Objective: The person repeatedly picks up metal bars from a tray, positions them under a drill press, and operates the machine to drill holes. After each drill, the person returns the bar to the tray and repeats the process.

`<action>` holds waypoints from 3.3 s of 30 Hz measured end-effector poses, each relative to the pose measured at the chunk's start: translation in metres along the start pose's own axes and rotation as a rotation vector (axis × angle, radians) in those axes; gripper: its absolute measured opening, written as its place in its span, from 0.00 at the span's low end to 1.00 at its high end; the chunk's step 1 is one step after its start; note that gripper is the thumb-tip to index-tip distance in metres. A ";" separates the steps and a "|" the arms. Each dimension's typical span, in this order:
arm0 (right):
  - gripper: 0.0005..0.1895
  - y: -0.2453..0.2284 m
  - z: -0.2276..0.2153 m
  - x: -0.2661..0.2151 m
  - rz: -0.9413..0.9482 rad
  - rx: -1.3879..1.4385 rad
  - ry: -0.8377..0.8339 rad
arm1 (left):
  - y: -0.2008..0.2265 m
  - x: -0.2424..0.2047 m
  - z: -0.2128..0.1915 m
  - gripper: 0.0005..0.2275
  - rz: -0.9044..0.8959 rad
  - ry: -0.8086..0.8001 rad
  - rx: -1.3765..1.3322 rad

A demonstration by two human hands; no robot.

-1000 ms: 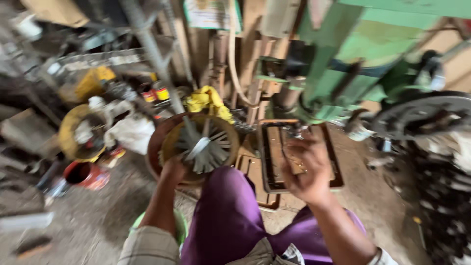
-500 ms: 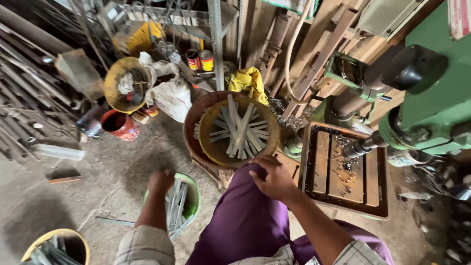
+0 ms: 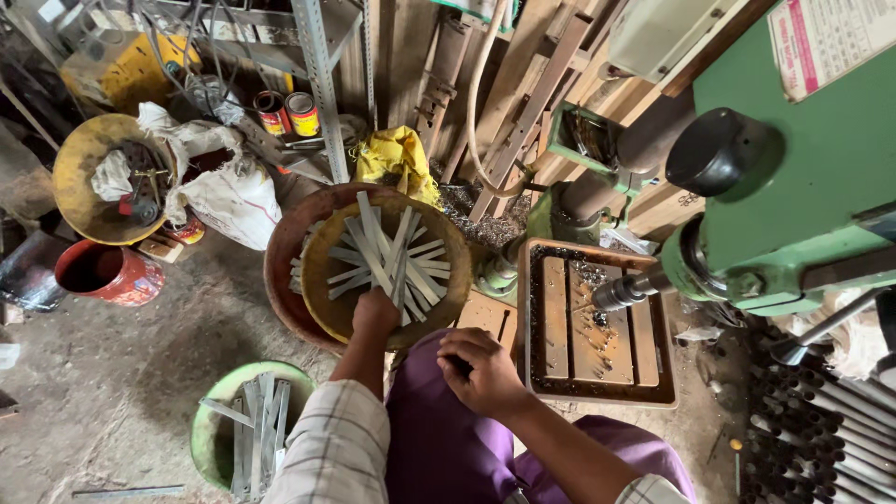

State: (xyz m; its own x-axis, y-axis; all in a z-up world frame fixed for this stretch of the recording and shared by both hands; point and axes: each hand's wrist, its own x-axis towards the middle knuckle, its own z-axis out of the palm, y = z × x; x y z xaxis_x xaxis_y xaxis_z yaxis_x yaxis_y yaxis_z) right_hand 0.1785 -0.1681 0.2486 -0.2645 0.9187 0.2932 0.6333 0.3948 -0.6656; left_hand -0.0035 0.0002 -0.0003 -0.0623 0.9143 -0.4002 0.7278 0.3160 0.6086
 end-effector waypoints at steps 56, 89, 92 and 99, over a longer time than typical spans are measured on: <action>0.08 0.003 -0.361 -0.165 0.778 -0.106 0.615 | 0.228 -0.125 -0.025 0.28 0.369 -0.175 0.559; 0.14 0.106 -0.318 -0.171 0.610 -0.113 0.738 | 0.231 -0.125 -0.027 0.26 0.381 -0.176 0.566; 0.16 0.109 -0.320 -0.172 0.657 -0.096 0.718 | 0.232 -0.129 -0.028 0.25 0.408 -0.157 0.569; 0.23 0.115 -0.314 -0.169 0.693 -0.394 0.771 | 0.239 -0.146 -0.031 0.14 0.506 -0.227 0.549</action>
State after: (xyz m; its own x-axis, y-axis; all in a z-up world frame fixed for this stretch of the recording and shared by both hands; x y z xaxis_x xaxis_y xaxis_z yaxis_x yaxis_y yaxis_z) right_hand 0.5242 -0.2815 0.3379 0.6737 0.6331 0.3813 0.6919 -0.3589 -0.6265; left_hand 0.1582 -0.0496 0.2244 0.4658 0.8210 -0.3301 0.8678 -0.3508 0.3521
